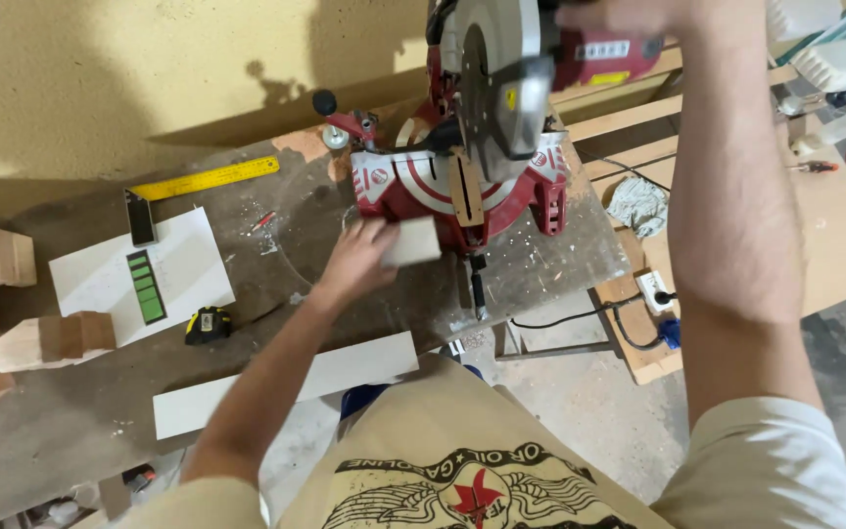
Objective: The person uses a miter saw to cut several pieces of white wood. They measure the wood with a yellow ruler, adjust the saw's angle, and perform multiple cuts, placing the finished pieces on the workbench.
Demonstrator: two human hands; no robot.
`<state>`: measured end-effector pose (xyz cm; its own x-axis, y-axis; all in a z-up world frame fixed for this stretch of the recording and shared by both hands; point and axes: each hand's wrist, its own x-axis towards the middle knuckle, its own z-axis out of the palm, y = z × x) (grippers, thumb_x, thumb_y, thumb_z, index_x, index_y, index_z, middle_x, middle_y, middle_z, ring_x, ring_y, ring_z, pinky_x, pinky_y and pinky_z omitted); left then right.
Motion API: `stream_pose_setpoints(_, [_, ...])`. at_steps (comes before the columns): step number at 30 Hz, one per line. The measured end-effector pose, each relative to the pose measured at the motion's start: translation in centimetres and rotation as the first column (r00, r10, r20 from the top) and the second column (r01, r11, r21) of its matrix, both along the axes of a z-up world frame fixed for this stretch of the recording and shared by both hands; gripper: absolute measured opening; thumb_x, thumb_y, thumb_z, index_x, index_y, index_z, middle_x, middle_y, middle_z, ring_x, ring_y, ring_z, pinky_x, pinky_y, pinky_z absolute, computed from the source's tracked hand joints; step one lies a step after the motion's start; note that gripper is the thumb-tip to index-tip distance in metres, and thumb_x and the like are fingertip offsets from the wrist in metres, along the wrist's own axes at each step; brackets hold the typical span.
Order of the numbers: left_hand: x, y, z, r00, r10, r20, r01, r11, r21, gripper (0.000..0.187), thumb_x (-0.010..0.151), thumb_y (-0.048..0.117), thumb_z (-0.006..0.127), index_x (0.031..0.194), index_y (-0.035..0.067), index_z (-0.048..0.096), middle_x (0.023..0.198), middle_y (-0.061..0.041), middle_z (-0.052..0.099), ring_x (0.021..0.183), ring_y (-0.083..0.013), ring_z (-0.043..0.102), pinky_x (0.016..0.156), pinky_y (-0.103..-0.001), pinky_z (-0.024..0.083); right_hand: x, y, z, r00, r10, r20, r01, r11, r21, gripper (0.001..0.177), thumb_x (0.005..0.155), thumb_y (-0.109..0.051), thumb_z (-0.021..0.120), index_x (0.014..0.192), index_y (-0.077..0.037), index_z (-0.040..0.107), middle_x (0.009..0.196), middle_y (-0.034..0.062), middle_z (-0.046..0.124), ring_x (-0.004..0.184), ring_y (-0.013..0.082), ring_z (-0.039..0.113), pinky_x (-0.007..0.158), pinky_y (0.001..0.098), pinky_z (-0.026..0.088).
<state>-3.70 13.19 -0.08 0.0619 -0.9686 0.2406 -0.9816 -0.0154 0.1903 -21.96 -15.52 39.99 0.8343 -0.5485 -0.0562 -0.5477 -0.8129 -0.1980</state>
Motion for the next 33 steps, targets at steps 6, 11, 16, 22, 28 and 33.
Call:
stream_pose_setpoints(6, [3.9, -8.4, 3.3, 0.999, -0.034, -0.042, 0.039, 0.992, 0.116, 0.073, 0.081, 0.037, 0.078, 0.146, 0.011, 0.054, 0.143, -0.017, 0.055, 0.129, -0.0342, 0.051, 0.113, -0.053, 0.04, -6.9, 1.5, -7.0, 0.992, 0.11, 0.058, -0.069, 0.871, -0.487, 0.034, 0.096, -0.051, 0.07, 0.122, -0.028, 0.073, 0.079, 0.0005, 0.073, 0.068, 0.0214, 0.07, 0.062, 0.037, 0.058])
stream_pose_setpoints(11, [4.7, -9.7, -1.4, 0.999, -0.035, 0.01, 0.036, 0.959, -0.28, 0.052, 0.068, 0.04, 0.084, 0.117, 0.024, 0.075, 0.13, -0.009, 0.062, 0.125, -0.0324, 0.056, 0.096, -0.048, 0.048, -10.7, 2.6, -17.8, 0.987, 0.083, 0.134, 0.014, 0.802, -0.597, 0.054, 0.062, -0.049, 0.083, 0.112, -0.029, 0.074, 0.094, -0.0044, 0.072, 0.085, 0.0226, 0.074, 0.074, 0.0407, 0.057])
stream_pose_setpoints(16, [2.9, -6.5, -2.7, 0.954, 0.276, -0.116, -0.292, 0.771, -0.565, 0.043, 0.076, 0.04, 0.09, 0.111, 0.018, 0.077, 0.124, -0.008, 0.056, 0.123, -0.0305, 0.052, 0.101, -0.051, 0.043, -12.0, 5.4, -23.0, 0.957, 0.106, 0.271, 0.087, 0.784, -0.614, 0.064, 0.05, -0.04, 0.088, 0.11, -0.023, 0.073, 0.104, 0.0, 0.071, 0.086, 0.0251, 0.071, 0.079, 0.042, 0.052])
stream_pose_setpoints(22, [3.5, -5.9, -4.8, 0.913, 0.343, -0.221, -0.401, 0.652, -0.643, 0.046, 0.075, 0.043, 0.09, 0.108, 0.017, 0.074, 0.113, -0.009, 0.058, 0.096, -0.0304, 0.066, 0.078, -0.042, 0.054, -11.5, 8.2, -24.9, 0.918, 0.095, 0.385, 0.166, 0.79, -0.59, 0.062, 0.053, -0.034, 0.083, 0.113, -0.023, 0.073, 0.11, -0.004, 0.071, 0.089, 0.0223, 0.068, 0.087, 0.0393, 0.048])
stream_pose_setpoints(28, [4.0, -7.4, -3.7, 0.917, 0.356, -0.181, -0.383, 0.653, -0.653, 0.049, 0.064, 0.048, 0.093, 0.1, 0.018, 0.077, 0.104, -0.009, 0.062, 0.092, -0.0314, 0.066, 0.074, -0.043, 0.053, -11.3, 8.8, -24.5, 0.911, 0.111, 0.397, 0.144, 0.816, -0.56, 0.061, 0.055, -0.031, 0.088, 0.111, -0.016, 0.072, 0.106, 0.0037, 0.07, 0.087, 0.0293, 0.068, 0.088, 0.0427, 0.047])
stream_pose_setpoints(33, [3.6, -8.0, -4.9, 0.91, 0.369, -0.189, -0.401, 0.667, -0.629, 0.049, 0.062, 0.047, 0.094, 0.1, 0.021, 0.076, 0.103, -0.007, 0.061, 0.091, -0.0307, 0.065, 0.075, -0.044, 0.051, -11.3, 8.9, -24.6, 0.909, 0.137, 0.393, 0.119, 0.819, -0.562, 0.058, 0.063, -0.033, 0.089, 0.114, -0.013, 0.072, 0.109, 0.0058, 0.07, 0.089, 0.0306, 0.068, 0.088, 0.0426, 0.045])
